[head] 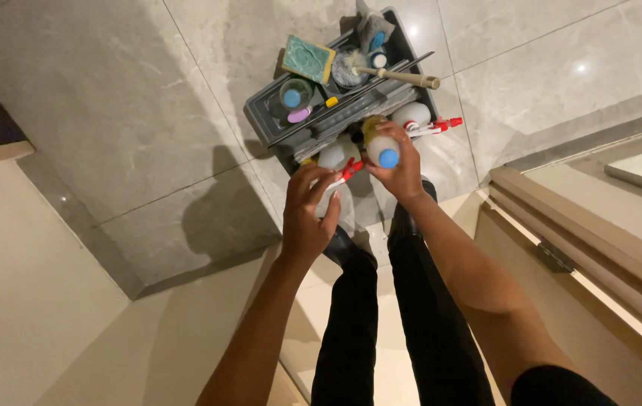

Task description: The person cleans bathroom fixtures by wiping the shower pipe, sink, and faucets with a sponge. The person then handles and reassembles spray bottles and cleaning solution containers at the sink and inside a cleaning caddy.

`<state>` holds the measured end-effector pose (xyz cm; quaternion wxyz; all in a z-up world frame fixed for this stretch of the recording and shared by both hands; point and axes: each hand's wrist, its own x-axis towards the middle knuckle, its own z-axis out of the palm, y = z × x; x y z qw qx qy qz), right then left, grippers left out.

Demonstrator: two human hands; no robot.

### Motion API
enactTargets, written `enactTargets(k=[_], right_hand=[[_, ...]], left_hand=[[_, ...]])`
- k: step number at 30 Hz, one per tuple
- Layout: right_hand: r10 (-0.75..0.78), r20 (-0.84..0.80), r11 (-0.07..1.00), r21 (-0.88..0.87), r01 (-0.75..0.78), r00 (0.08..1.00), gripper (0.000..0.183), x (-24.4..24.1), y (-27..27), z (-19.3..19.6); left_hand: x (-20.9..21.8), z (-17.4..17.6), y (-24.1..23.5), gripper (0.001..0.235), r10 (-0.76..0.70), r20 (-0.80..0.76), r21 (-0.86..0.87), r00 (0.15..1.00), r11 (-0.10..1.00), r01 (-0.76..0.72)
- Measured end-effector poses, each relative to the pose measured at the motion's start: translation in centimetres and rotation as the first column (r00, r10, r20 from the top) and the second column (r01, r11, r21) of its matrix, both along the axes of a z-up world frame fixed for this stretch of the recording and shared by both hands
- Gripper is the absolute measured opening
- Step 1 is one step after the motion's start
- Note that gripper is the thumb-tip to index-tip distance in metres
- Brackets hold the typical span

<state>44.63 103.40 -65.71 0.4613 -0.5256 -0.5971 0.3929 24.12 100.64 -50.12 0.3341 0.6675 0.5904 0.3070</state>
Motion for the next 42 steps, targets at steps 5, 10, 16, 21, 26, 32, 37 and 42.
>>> enactTargets(k=[5,10,16,21,26,32,37,42], right_hand=[[-0.043,0.079,0.990,-0.131,0.053,0.996,0.060,-0.2,-0.3,-0.5],[0.046,0.074,0.995,-0.097,-0.039,0.996,0.064,0.3,-1.4,3.3],[0.100,0.031,0.995,-0.029,-0.099,0.995,0.084,2.1,-1.7,16.3],[0.345,-0.179,0.935,-0.013,-0.353,0.921,0.088,4.3,2.6,25.9],[0.388,0.084,0.918,-0.120,-0.377,0.918,0.076,4.7,5.0,30.5],[0.337,0.243,0.935,0.023,-0.353,0.909,0.074,4.5,6.1,33.3],[0.272,0.334,0.951,0.051,-0.306,0.902,0.072,4.3,6.5,34.3],[0.220,0.417,0.965,0.040,-0.259,0.882,0.074,3.7,5.7,35.0]], left_hand=[[1.2,0.2,0.5,0.036,0.033,-0.004,0.022,0.999,0.999,-0.033],[2.8,1.2,3.3,0.058,-0.162,-0.037,-0.003,0.986,0.987,0.162],[4.9,7.1,6.7,0.049,-0.500,-0.008,0.104,0.866,0.861,0.498],[3.8,16.6,8.5,0.044,-0.431,0.254,0.009,0.866,0.896,0.444],[1.7,22.4,11.4,0.045,-0.480,0.257,-0.041,0.839,0.862,0.506],[0.5,24.4,14.0,0.038,-0.616,-0.279,0.221,0.736,0.705,0.674],[0.8,24.8,13.8,0.035,-0.594,-0.254,0.196,0.763,0.741,0.642],[1.2,23.5,13.0,0.035,-0.525,-0.179,0.162,0.832,0.819,0.551]])
